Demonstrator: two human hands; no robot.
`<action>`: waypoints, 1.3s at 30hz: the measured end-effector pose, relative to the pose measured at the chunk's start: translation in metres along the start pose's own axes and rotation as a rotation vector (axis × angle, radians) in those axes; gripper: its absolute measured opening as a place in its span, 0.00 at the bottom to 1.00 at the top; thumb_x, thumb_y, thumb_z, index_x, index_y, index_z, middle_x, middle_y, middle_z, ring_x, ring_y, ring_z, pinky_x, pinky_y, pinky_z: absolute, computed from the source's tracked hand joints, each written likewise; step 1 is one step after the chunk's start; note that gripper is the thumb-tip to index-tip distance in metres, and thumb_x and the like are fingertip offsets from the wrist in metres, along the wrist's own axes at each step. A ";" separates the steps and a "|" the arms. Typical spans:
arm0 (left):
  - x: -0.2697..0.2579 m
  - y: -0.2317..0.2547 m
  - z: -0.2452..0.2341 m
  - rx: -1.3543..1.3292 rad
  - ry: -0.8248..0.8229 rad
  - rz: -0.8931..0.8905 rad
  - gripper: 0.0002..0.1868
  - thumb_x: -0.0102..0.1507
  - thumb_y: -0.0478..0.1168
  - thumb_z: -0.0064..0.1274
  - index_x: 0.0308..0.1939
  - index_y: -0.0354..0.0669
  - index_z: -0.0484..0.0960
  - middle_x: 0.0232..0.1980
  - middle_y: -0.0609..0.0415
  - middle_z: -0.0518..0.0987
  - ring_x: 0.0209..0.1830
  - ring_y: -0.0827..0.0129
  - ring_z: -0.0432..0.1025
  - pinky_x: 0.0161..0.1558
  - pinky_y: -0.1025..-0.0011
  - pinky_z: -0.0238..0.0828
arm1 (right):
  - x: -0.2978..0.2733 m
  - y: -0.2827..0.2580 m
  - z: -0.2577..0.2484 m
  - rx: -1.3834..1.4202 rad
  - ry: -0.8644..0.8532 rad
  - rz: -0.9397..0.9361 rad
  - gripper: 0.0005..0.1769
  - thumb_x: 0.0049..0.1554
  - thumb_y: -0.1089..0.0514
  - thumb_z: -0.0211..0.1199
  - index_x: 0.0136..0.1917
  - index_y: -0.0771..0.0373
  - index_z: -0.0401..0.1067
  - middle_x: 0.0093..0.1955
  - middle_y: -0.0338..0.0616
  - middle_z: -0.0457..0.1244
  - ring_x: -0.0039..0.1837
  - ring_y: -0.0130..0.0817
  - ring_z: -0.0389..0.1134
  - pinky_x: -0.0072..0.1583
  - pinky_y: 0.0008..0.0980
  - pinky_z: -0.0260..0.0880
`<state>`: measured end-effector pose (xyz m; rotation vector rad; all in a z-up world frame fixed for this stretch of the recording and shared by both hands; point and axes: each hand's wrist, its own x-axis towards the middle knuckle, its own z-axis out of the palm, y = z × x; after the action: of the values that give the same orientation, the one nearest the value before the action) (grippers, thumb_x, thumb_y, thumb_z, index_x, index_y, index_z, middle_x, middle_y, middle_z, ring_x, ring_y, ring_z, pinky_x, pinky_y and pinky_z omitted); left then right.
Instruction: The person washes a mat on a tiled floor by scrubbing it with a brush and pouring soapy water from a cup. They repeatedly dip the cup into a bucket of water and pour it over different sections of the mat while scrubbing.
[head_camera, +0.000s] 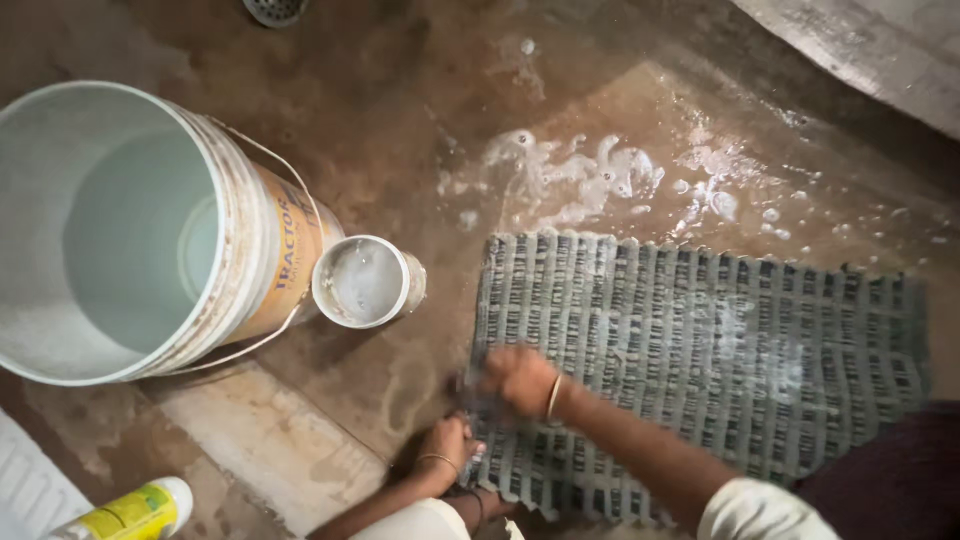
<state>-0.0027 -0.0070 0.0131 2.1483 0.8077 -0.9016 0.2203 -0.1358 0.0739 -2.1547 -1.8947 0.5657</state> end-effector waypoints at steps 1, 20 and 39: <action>-0.004 -0.001 0.001 0.018 0.034 0.042 0.20 0.52 0.48 0.72 0.36 0.45 0.78 0.36 0.44 0.82 0.38 0.49 0.79 0.43 0.56 0.76 | 0.013 0.021 -0.004 -0.224 0.107 0.067 0.28 0.44 0.39 0.67 0.58 0.46 0.75 0.62 0.45 0.63 0.64 0.47 0.65 0.58 0.70 0.65; 0.006 0.002 -0.003 -0.014 0.067 0.117 0.19 0.50 0.45 0.72 0.36 0.41 0.80 0.37 0.46 0.85 0.38 0.53 0.81 0.42 0.59 0.78 | 0.032 0.103 -0.049 -0.015 0.037 0.463 0.36 0.47 0.44 0.67 0.70 0.40 0.68 0.61 0.52 0.60 0.64 0.49 0.61 0.59 0.51 0.66; 0.001 0.034 -0.031 0.921 0.418 1.033 0.30 0.64 0.43 0.46 0.71 0.41 0.66 0.77 0.48 0.62 0.80 0.56 0.52 0.75 0.55 0.48 | 0.056 0.120 -0.028 0.039 0.395 0.718 0.31 0.59 0.45 0.58 0.75 0.39 0.61 0.79 0.54 0.49 0.71 0.62 0.55 0.65 0.65 0.58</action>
<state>0.0343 -0.0033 0.0403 3.0299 -0.7467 -0.2346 0.3459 -0.0956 0.0421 -2.6467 -0.8826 0.2439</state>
